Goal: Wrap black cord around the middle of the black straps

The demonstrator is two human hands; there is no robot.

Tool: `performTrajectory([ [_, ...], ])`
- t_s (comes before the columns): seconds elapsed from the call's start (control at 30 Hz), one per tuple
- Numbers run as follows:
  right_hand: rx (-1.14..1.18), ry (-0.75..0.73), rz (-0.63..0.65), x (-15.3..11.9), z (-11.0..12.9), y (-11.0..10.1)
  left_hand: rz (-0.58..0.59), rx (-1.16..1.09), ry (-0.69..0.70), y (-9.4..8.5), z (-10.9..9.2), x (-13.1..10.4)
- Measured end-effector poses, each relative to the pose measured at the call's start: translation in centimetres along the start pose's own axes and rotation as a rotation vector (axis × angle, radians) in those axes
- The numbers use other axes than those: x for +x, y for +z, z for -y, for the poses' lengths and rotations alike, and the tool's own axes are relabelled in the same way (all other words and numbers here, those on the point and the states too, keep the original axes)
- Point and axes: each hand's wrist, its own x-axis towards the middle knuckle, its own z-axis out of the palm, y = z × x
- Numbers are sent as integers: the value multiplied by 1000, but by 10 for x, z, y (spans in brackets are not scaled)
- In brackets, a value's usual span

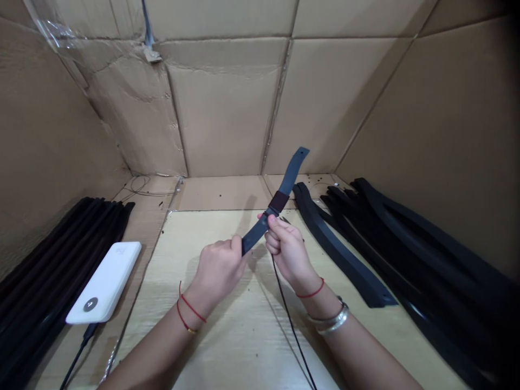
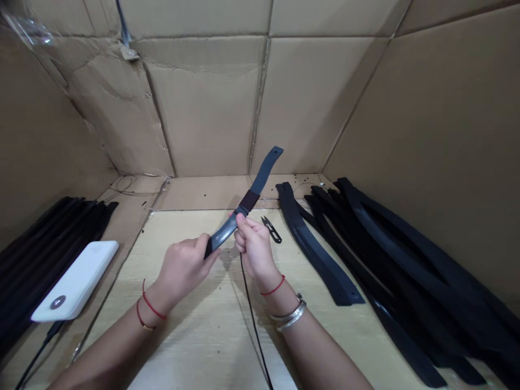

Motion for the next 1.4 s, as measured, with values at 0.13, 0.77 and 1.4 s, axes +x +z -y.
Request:
performTrajectory([
  [0.13, 14, 47, 109, 0, 5, -2, 204, -341, 21, -2, 3, 0],
  [0.77, -35, 12, 123, -8, 7, 5, 444, -611, -216, -15, 4, 3],
  [1.4, 47, 74, 138, -11, 1, 4, 663, -728, -170, -27, 7, 3],
])
